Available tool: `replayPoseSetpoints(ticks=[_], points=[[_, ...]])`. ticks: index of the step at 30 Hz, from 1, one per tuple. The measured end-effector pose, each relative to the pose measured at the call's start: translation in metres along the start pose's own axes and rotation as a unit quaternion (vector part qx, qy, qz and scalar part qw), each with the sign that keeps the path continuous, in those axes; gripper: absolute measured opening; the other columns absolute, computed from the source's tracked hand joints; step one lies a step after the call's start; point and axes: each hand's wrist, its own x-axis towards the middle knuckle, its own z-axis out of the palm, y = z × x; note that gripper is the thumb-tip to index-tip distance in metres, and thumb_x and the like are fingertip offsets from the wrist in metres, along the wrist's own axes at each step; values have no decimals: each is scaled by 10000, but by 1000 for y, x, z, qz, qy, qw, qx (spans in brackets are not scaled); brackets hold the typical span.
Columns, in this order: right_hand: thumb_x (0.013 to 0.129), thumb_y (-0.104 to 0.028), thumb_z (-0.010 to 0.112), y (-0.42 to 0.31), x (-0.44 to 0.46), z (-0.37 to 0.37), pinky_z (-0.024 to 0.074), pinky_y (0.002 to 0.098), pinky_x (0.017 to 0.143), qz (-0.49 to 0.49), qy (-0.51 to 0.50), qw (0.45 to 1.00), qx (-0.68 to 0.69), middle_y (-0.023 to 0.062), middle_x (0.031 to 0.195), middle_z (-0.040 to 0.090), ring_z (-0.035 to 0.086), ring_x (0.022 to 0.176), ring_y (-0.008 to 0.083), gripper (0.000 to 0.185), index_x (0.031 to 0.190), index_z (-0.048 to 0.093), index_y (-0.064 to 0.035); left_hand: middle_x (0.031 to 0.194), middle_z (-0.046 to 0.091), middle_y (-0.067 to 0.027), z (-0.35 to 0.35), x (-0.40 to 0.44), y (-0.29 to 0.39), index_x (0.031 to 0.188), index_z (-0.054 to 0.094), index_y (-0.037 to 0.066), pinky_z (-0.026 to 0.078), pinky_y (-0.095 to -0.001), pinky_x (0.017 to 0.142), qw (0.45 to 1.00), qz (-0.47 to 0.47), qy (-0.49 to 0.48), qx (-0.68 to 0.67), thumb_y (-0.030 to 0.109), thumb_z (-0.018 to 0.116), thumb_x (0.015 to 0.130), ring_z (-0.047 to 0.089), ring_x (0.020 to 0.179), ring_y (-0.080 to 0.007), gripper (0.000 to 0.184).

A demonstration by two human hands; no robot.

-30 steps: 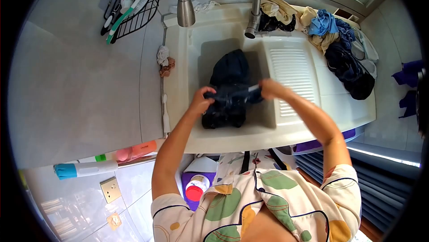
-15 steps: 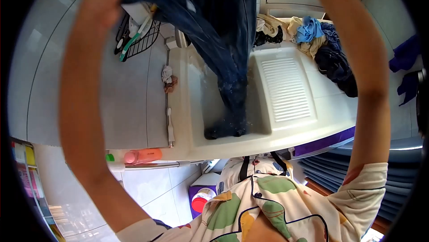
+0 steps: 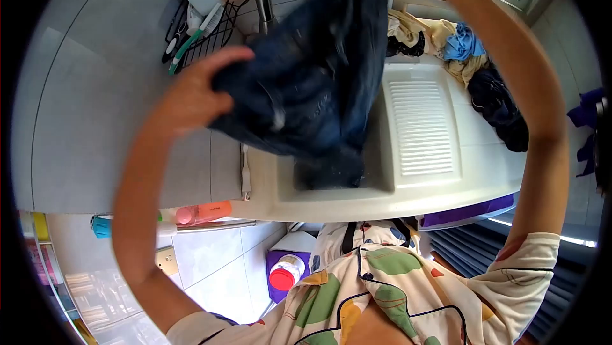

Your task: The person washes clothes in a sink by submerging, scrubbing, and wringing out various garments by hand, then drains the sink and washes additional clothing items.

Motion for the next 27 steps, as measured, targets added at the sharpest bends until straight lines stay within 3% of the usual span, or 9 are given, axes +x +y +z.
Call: replayPoseSetpoints(ticks=[2,5,7,12,18,21,22,25,27], points=[[644,-135,467,6,-3,64,424,312,656,17,-76,996,34,146,831,563,543,756,208,319,940,527,-34,1101,438,-68,39,12,-47,1115,442,39,336,-214,850,994,-27,-46,-99,-106,414,535,441,992,-156,599],[622,-230,549,24,4,162,417,336,708,102,-188,960,181,136,885,569,539,844,244,363,939,551,-53,876,574,-129,104,41,-132,1076,489,77,408,-226,712,998,-36,12,-41,-79,451,571,541,813,-174,530],[638,-306,587,27,5,221,418,336,722,149,-210,947,193,135,873,572,534,841,277,372,922,561,-68,946,558,-165,151,65,-193,1090,488,118,429,-299,725,995,-86,30,48,-3,487,581,537,876,-262,523],[691,-281,546,20,1,405,344,479,778,273,11,959,73,124,1006,480,400,1017,300,361,978,496,-68,1074,469,-162,251,112,-232,1179,401,131,366,-398,821,925,-287,-5,249,153,542,632,456,988,-313,566],[675,-242,522,18,24,504,332,476,771,262,116,958,6,149,938,485,435,924,314,333,944,489,-48,1210,319,-171,298,162,-315,1252,250,67,268,-467,887,928,-269,-89,242,283,567,657,330,1102,-310,708],[679,-245,521,50,39,553,351,433,766,162,147,974,54,154,896,502,468,863,314,323,941,496,-58,1184,368,-191,299,175,-328,1178,364,33,260,-435,914,923,-147,-19,355,315,592,634,344,1099,-322,654],[686,-257,534,45,53,566,355,400,817,340,123,892,270,142,1061,463,417,1013,271,411,1042,486,-56,1182,389,-166,306,167,-334,1170,374,31,248,-410,931,913,-172,-5,371,328,594,636,350,1104,-304,650],[697,-236,516,57,52,566,375,399,779,273,53,945,171,134,1002,487,450,961,265,357,1003,490,-56,1211,356,-163,294,187,-331,1119,444,83,250,-439,933,879,-230,-176,378,308,563,672,331,1121,-316,514],[704,-222,505,64,53,555,388,398,754,198,47,975,89,130,963,504,472,926,261,321,977,492,-55,1168,399,-162,288,177,-320,1087,473,77,296,-426,894,900,-222,-114,357,271,564,669,381,1073,-301,470]])
